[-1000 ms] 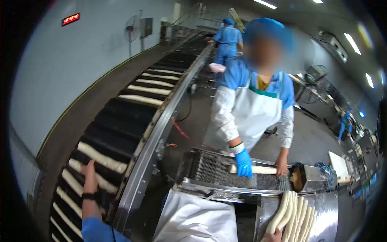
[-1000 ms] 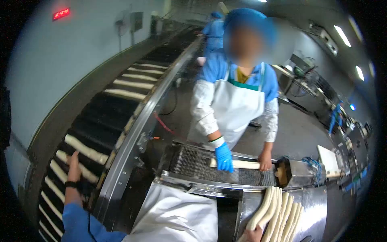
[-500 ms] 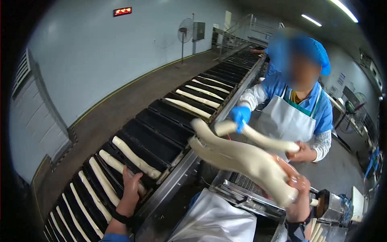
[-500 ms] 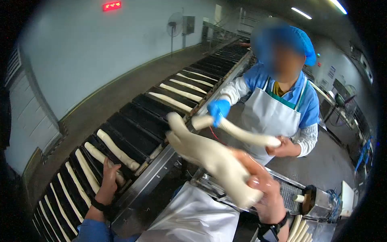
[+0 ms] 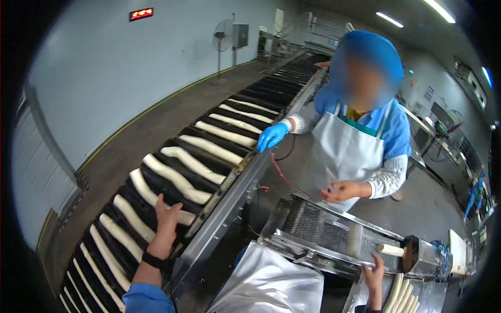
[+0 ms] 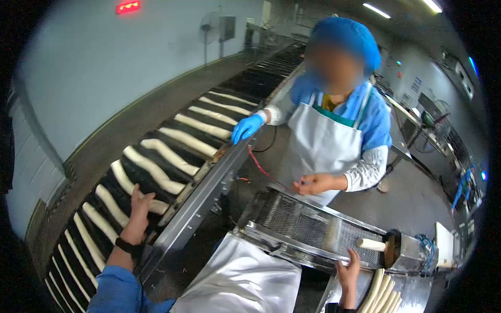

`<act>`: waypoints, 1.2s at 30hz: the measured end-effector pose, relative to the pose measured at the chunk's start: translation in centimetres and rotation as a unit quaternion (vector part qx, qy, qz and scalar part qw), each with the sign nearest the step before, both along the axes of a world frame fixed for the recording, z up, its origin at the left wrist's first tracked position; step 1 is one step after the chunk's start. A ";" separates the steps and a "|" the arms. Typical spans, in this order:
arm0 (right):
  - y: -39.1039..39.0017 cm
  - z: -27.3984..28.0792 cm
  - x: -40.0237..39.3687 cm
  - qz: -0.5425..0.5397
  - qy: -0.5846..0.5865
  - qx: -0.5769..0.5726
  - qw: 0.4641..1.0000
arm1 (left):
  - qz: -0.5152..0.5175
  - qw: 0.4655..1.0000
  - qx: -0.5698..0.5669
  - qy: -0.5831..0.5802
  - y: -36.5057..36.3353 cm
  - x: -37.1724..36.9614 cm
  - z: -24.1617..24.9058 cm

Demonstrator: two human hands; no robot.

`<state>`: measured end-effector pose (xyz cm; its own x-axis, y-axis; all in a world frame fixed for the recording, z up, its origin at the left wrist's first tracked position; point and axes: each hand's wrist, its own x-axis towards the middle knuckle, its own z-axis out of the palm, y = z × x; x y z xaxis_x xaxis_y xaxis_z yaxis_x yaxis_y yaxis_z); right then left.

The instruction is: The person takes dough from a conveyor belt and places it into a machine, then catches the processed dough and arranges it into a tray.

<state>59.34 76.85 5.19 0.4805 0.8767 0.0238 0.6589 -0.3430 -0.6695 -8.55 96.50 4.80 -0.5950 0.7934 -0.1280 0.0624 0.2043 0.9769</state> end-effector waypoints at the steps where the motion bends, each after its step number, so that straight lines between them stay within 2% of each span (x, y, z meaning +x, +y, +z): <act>1: -4.0 -2.3 3.5 -0.042 -0.201 -0.061 0.977 | 0.001 1.000 0.007 0.009 0.8 -0.7 -1.4; 3: -11.5 -2.5 5.5 -0.232 -0.236 -0.210 0.920 | -0.010 0.978 0.045 -0.203 -0.9 1.1 1.1; 4: -16.8 -5.0 7.6 -0.299 -0.263 -0.247 0.884 | 0.015 0.985 0.015 -0.173 -1.0 0.8 -0.2; 5: -19.4 -4.6 7.0 -0.360 -0.286 -0.283 0.842 | 0.042 0.989 -0.012 -0.140 -1.3 0.2 -1.1; 6: -22.4 -4.1 6.8 -0.378 -0.266 -0.310 0.831 | 0.048 0.992 0.006 -0.115 -1.5 0.3 -1.9; 7: -22.9 0.0 2.8 -0.392 -0.248 -0.339 0.818 | 0.057 0.994 0.021 -0.091 -2.0 -0.1 -2.2; 9: -25.8 -1.9 4.6 -0.396 -0.248 -0.351 0.812 | 0.110 0.993 -0.026 -0.019 -2.1 -1.8 -2.1; 11: -27.5 -2.3 5.9 -0.400 -0.247 -0.363 0.804 | 0.084 0.996 -0.007 -0.036 -1.9 -6.9 -5.3; 13: -25.9 0.3 5.4 -0.376 -0.207 -0.398 0.811 | 0.180 0.969 -0.118 0.122 -1.9 -7.3 -3.3; 14: -26.4 -0.2 6.2 -0.371 -0.197 -0.383 0.822 | 0.225 0.865 -0.190 0.407 -0.7 -14.7 -10.9; 15: -26.4 -0.1 6.2 -0.373 -0.195 -0.383 0.822 | 0.306 0.742 -0.108 0.587 0.0 -19.2 -15.9; 16: -26.3 0.0 6.1 -0.372 -0.192 -0.385 0.822 | 0.309 0.882 -0.104 0.341 -0.5 -19.6 -14.1; 17: -26.1 0.3 5.9 -0.372 -0.189 -0.387 0.822 | 0.286 0.951 -0.092 0.069 -1.0 -19.9 -11.8; 19: -25.7 1.4 5.4 -0.370 -0.182 -0.387 0.825 | 0.201 0.978 -0.033 0.038 -2.9 -22.6 -13.2; 20: -25.7 1.7 5.1 -0.366 -0.176 -0.386 0.828 | 0.209 0.977 -0.015 -0.033 -4.4 -18.5 -8.6; 21: -26.2 1.5 5.4 -0.370 -0.173 -0.388 0.826 | 0.148 0.989 -0.032 -0.005 -5.5 -19.8 -8.8; 23: -26.6 1.5 5.7 -0.324 -0.163 -0.378 0.852 | 0.107 0.992 -0.059 -0.039 -7.5 -18.7 -5.5; 24: -26.2 1.8 5.3 -0.329 -0.159 -0.382 0.849 | 0.172 0.967 -0.131 0.136 -7.1 -17.8 -5.0; 25: -23.7 3.8 4.0 -0.329 -0.158 -0.412 0.835 | 0.230 0.903 -0.195 0.307 -6.9 -16.3 -4.5; 26: -22.2 5.0 3.2 -0.328 -0.158 -0.441 0.820 | 0.176 0.855 -0.270 0.407 -6.9 -12.1 -0.5; 27: -22.0 4.1 3.6 -0.330 -0.157 -0.445 0.818 | 0.146 0.840 -0.175 0.492 -6.6 -11.6 -1.2; 29: -21.1 1.0 5.4 -0.431 -0.153 -0.424 0.781 | 0.066 0.894 -0.028 0.442 -3.0 -13.6 -4.8; 31: -21.4 -0.3 6.0 -0.435 -0.159 -0.417 0.782 | 0.081 0.927 -0.089 0.355 0.1 -13.2 -5.8; 33: -21.2 -0.8 6.4 -0.440 -0.165 -0.416 0.779 | 0.070 0.954 -0.113 0.270 3.3 -20.6 -11.7; 34: -21.5 -1.1 6.7 -0.436 -0.181 -0.421 0.775 | 0.155 0.986 -0.039 0.052 3.4 -18.3 -9.6; 35: -21.5 -1.0 6.6 -0.438 -0.179 -0.421 0.774 | 0.125 0.988 0.031 -0.089 3.6 -20.4 -11.3; 36: -21.5 -0.7 6.4 -0.432 -0.187 -0.411 0.781 | 0.094 0.993 -0.031 -0.065 2.5 -24.0 -12.5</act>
